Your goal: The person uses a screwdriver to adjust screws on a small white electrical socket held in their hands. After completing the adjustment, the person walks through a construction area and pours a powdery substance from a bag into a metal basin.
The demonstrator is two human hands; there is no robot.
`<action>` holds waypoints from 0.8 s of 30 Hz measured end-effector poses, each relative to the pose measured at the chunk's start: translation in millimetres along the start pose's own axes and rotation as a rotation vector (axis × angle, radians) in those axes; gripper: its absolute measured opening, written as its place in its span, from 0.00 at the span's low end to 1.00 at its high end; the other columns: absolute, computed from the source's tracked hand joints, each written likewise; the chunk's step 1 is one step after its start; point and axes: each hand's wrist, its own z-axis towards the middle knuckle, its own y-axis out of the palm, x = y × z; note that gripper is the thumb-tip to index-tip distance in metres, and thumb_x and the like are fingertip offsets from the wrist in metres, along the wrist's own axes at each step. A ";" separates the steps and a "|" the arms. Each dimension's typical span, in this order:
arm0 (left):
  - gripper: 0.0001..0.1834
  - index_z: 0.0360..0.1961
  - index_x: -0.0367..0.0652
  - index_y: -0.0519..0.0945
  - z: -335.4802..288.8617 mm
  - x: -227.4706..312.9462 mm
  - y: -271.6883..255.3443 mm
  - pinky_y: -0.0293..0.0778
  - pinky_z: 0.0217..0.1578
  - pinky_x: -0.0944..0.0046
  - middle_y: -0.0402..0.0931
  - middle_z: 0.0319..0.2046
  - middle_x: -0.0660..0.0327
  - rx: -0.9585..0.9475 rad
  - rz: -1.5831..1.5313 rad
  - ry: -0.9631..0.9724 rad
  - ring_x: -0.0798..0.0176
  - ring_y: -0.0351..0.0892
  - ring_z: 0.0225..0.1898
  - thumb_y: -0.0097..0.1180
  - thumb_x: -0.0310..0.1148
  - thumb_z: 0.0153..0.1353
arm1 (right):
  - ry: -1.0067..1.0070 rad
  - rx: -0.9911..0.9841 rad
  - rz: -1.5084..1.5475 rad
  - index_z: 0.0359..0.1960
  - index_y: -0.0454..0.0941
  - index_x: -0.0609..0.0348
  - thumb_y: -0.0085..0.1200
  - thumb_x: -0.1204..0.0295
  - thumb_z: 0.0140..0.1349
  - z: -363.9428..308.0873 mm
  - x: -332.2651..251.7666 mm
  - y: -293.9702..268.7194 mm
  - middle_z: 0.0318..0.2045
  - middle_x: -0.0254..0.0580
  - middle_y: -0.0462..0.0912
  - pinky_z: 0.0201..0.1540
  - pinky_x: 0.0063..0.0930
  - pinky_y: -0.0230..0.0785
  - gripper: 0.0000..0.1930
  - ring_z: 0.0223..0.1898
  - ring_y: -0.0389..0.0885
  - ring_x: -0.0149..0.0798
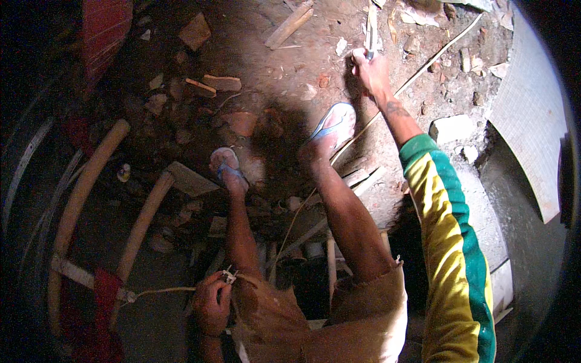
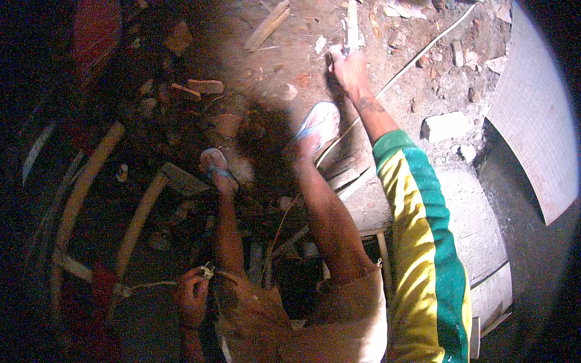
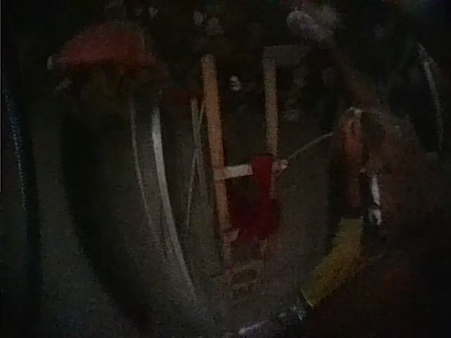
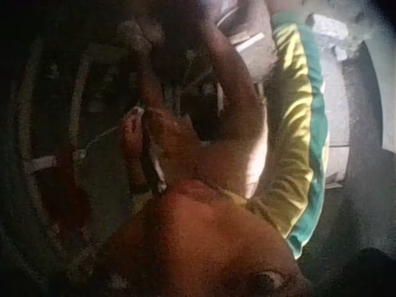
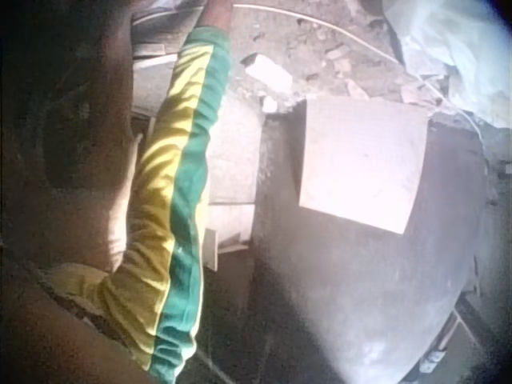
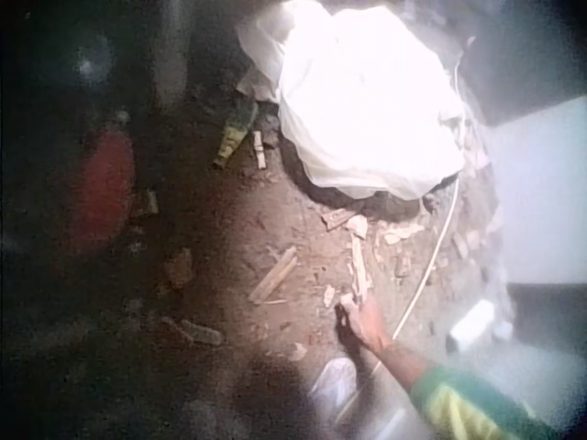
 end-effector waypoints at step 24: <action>0.06 0.37 0.38 0.78 -4.8 -54.3 15.2 0.77 0.44 0.52 0.83 0.42 0.50 0.199 -0.284 0.443 0.48 0.83 0.43 0.60 0.28 0.62 | 0.615 -0.136 0.669 0.34 0.77 0.59 0.61 0.75 0.62 -321.3 -19.5 73.9 0.25 0.38 0.81 0.18 0.19 0.66 0.05 0.18 0.74 0.26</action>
